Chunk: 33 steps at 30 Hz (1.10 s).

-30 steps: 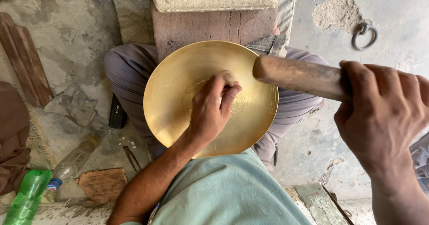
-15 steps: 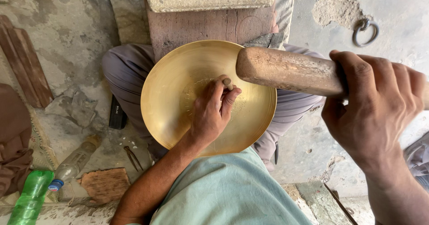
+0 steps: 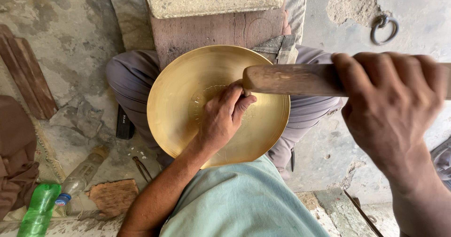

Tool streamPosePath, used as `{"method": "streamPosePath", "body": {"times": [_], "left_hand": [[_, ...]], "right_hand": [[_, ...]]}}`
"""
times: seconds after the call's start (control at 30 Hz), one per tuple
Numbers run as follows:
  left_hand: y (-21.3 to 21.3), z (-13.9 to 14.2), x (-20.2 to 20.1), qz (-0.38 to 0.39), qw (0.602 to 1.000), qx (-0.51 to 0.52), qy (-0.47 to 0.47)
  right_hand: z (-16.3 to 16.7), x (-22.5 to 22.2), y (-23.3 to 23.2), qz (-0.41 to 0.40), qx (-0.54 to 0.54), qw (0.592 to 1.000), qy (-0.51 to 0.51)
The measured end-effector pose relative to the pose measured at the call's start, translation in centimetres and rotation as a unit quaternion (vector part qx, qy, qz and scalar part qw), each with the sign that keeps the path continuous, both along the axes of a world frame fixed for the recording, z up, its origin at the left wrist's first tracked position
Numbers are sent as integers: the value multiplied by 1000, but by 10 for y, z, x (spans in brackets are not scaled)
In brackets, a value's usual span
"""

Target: The person sits cross-legged on the floor and uses a wooden mallet to repeatedly strike a small metal punch held against the center of a brass plate. The person rotates the plate occasionally to work on different sections of the central pattern.

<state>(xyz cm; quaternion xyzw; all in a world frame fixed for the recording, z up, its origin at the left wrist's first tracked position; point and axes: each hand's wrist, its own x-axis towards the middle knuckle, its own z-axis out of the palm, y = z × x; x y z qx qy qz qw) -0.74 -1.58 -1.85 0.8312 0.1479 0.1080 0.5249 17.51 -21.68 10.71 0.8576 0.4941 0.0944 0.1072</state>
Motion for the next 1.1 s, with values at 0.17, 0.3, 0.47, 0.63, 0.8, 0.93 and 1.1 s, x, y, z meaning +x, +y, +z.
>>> {"method": "streamPosePath", "body": {"times": [0.17, 0.3, 0.47, 0.63, 0.8, 0.93, 1.1], "left_hand": [[6, 0, 5, -31, 999, -12, 1], [10, 3, 7, -58, 998, -20, 18], [12, 5, 10, -81, 996, -28, 17], [13, 6, 13, -97, 995, -18, 9], [13, 9, 16, -113, 994, 2, 9], [13, 13, 15, -112, 994, -11, 15], [6, 16, 3, 3, 997, -78, -4]], "right_hand": [[-4, -3, -8, -106, 114, 963, 218], [-2, -4, -10, -19, -37, 999, -1], [-4, -10, -4, -161, 174, 937, 255], [-7, -15, -14, -148, 146, 951, 230], [-15, -22, -30, -91, 0, 993, 78], [-16, -25, -31, -122, 26, 983, 134], [-4, -26, -28, -87, 64, 990, 93]]}}
